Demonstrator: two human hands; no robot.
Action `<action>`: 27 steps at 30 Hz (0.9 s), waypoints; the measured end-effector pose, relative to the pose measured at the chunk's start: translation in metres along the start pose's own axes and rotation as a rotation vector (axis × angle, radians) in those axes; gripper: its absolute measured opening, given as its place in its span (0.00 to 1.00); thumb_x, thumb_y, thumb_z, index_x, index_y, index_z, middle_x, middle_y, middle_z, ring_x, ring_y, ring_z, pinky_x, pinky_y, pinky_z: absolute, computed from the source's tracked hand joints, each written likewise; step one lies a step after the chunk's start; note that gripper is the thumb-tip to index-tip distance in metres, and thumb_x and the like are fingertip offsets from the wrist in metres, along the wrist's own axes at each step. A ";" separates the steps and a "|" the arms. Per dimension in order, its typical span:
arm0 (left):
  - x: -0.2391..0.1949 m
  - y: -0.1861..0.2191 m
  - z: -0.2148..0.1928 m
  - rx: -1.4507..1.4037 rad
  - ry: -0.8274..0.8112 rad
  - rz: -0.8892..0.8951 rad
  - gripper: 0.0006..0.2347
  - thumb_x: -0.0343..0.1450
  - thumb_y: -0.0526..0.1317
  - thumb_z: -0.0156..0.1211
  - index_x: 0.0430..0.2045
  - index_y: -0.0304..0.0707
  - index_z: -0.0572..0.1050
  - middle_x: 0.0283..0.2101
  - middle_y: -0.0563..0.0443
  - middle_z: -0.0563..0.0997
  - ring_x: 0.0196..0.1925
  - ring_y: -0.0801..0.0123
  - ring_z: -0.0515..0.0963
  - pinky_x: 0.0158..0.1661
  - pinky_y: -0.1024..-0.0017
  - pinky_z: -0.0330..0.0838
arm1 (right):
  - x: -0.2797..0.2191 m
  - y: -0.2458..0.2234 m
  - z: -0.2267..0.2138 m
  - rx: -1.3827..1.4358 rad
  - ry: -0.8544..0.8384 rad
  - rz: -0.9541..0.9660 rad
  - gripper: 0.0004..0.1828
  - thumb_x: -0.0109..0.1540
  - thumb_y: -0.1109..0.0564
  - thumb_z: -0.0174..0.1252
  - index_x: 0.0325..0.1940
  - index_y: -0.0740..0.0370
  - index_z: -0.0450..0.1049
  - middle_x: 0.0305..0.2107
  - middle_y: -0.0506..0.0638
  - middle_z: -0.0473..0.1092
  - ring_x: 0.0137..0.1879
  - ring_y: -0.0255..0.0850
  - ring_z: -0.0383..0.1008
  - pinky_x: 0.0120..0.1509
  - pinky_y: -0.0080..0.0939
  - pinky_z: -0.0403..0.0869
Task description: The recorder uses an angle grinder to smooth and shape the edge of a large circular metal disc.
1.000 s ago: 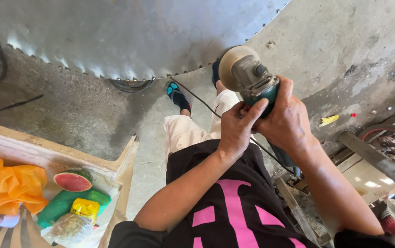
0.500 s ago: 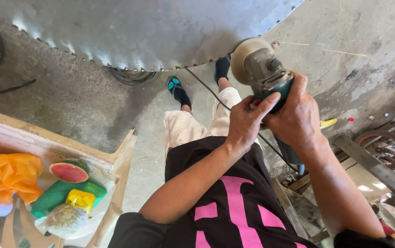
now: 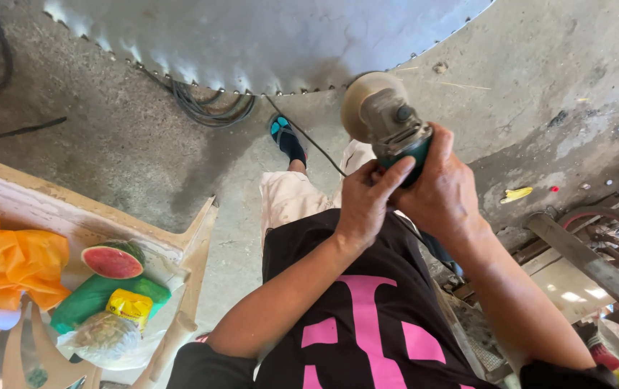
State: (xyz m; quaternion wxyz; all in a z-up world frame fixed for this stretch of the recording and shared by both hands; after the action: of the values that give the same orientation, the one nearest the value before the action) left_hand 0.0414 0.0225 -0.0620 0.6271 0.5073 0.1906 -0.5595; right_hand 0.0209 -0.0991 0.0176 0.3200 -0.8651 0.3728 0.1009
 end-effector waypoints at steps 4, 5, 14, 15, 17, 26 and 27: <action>-0.015 0.010 -0.029 -0.029 0.017 0.048 0.15 0.68 0.48 0.72 0.29 0.33 0.76 0.27 0.65 0.67 0.26 0.86 0.62 0.25 0.84 0.56 | -0.005 -0.024 0.021 0.010 -0.033 0.002 0.47 0.55 0.47 0.73 0.65 0.71 0.53 0.38 0.72 0.75 0.41 0.68 0.78 0.41 0.60 0.76; -0.020 0.016 -0.036 -0.046 0.033 0.047 0.15 0.68 0.47 0.72 0.31 0.33 0.77 0.27 0.65 0.68 0.26 0.86 0.63 0.25 0.84 0.56 | -0.006 -0.029 0.027 0.020 -0.052 0.003 0.47 0.55 0.47 0.73 0.65 0.71 0.53 0.39 0.72 0.75 0.41 0.68 0.79 0.41 0.60 0.76; -0.020 0.017 -0.045 -0.063 0.030 0.092 0.14 0.70 0.45 0.72 0.35 0.30 0.78 0.29 0.64 0.70 0.29 0.86 0.64 0.29 0.84 0.58 | -0.006 -0.041 0.028 0.051 -0.044 -0.024 0.46 0.56 0.47 0.72 0.66 0.71 0.54 0.41 0.71 0.75 0.43 0.67 0.79 0.42 0.59 0.76; -0.019 0.017 -0.041 -0.061 0.023 0.091 0.15 0.70 0.45 0.72 0.34 0.29 0.78 0.29 0.64 0.69 0.28 0.86 0.63 0.28 0.84 0.57 | -0.005 -0.040 0.024 0.045 -0.040 -0.018 0.46 0.56 0.47 0.72 0.66 0.71 0.54 0.41 0.71 0.75 0.43 0.68 0.78 0.42 0.59 0.76; -0.016 0.016 -0.035 -0.065 0.018 0.088 0.15 0.70 0.45 0.72 0.34 0.29 0.78 0.28 0.64 0.69 0.28 0.86 0.63 0.28 0.84 0.57 | -0.004 -0.033 0.023 0.047 -0.041 -0.010 0.46 0.56 0.47 0.72 0.66 0.71 0.54 0.40 0.71 0.75 0.42 0.68 0.79 0.41 0.59 0.76; 0.011 0.010 0.011 0.026 -0.069 0.029 0.22 0.67 0.54 0.71 0.35 0.26 0.78 0.29 0.58 0.76 0.27 0.81 0.71 0.27 0.81 0.66 | 0.001 0.008 -0.004 -0.037 -0.017 0.016 0.47 0.57 0.45 0.73 0.65 0.72 0.52 0.36 0.70 0.75 0.38 0.66 0.79 0.40 0.59 0.77; 0.015 0.007 0.021 0.026 -0.116 -0.002 0.24 0.66 0.55 0.70 0.35 0.25 0.78 0.29 0.56 0.77 0.27 0.79 0.74 0.27 0.80 0.69 | 0.001 0.011 -0.011 -0.080 0.000 0.041 0.47 0.59 0.44 0.74 0.65 0.72 0.52 0.35 0.70 0.75 0.37 0.66 0.79 0.40 0.60 0.77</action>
State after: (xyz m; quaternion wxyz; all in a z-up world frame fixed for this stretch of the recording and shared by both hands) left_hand 0.0454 -0.0041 -0.0626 0.6298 0.4818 0.1472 -0.5912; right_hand 0.0131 -0.1127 0.0201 0.2832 -0.8693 0.3863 0.1223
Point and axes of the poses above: each hand's wrist, its own x-axis towards the middle knuckle, its own z-axis out of the palm, y = z × x, the point moved 8 cm from there along x, towards the middle knuckle
